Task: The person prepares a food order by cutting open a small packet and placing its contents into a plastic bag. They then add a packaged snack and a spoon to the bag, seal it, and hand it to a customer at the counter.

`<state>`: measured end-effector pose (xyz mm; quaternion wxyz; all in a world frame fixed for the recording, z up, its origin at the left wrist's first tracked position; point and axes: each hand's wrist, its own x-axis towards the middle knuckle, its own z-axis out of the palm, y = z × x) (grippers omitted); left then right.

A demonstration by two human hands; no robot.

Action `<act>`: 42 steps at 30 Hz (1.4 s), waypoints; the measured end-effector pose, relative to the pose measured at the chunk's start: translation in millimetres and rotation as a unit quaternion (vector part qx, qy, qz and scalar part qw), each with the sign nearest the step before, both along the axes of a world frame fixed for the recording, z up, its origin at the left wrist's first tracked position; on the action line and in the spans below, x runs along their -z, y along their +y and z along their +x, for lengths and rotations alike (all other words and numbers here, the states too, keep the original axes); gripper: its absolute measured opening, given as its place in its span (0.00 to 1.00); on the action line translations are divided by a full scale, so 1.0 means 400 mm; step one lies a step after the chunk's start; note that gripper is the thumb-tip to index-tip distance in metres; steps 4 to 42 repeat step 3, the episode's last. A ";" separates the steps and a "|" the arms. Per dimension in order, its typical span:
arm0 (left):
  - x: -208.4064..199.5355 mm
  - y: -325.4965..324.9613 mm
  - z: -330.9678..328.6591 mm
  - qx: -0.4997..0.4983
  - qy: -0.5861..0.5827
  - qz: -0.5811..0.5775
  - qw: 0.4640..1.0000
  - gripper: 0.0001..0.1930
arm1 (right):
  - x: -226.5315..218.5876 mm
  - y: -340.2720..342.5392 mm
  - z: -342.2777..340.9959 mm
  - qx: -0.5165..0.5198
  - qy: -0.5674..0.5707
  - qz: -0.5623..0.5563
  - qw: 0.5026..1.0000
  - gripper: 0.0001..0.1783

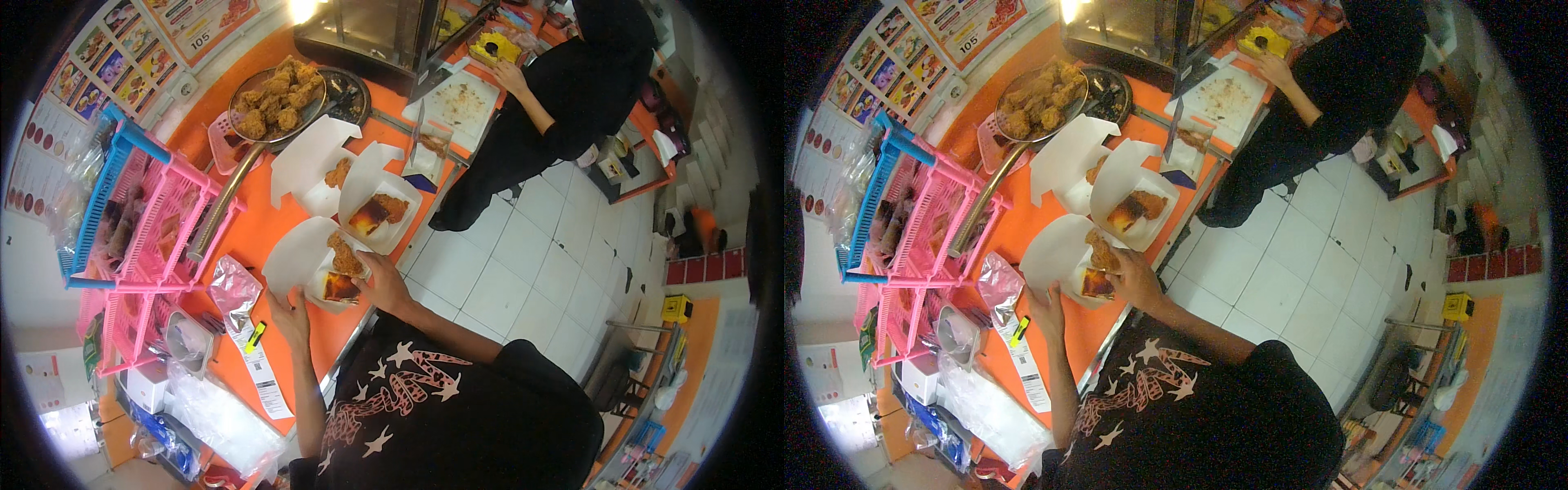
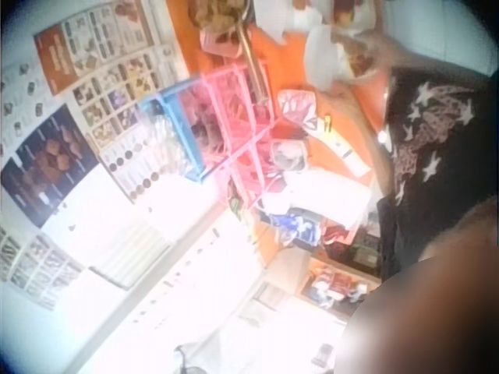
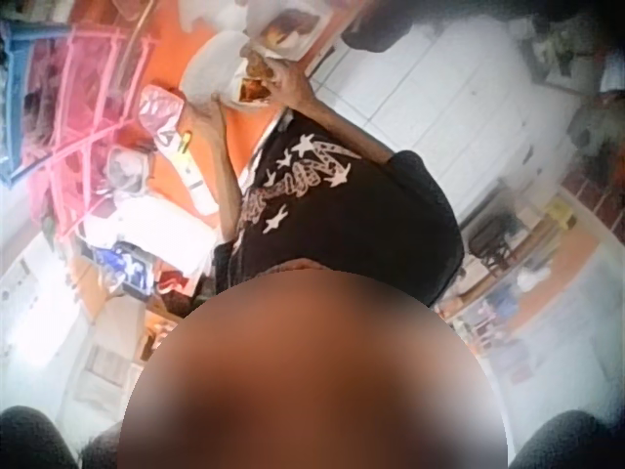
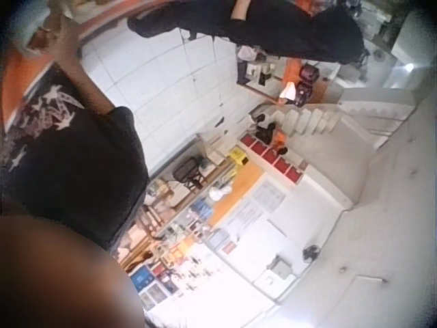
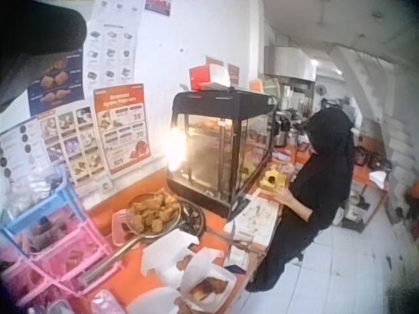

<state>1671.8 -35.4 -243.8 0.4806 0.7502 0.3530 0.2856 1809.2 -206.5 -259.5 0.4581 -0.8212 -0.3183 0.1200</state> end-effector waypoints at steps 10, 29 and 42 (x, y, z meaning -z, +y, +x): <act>0.096 0.049 -0.021 0.008 0.029 -0.029 0.999 0.31 | -0.018 -0.022 0.024 -0.004 -0.024 0.001 1.000 0.34; 0.096 0.049 -0.021 0.008 0.029 -0.029 0.999 0.31 | -0.018 -0.022 0.024 -0.004 -0.024 0.001 1.000 0.34; 0.096 0.049 -0.021 0.008 0.029 -0.029 0.999 0.31 | -0.018 -0.022 0.024 -0.004 -0.024 0.001 1.000 0.34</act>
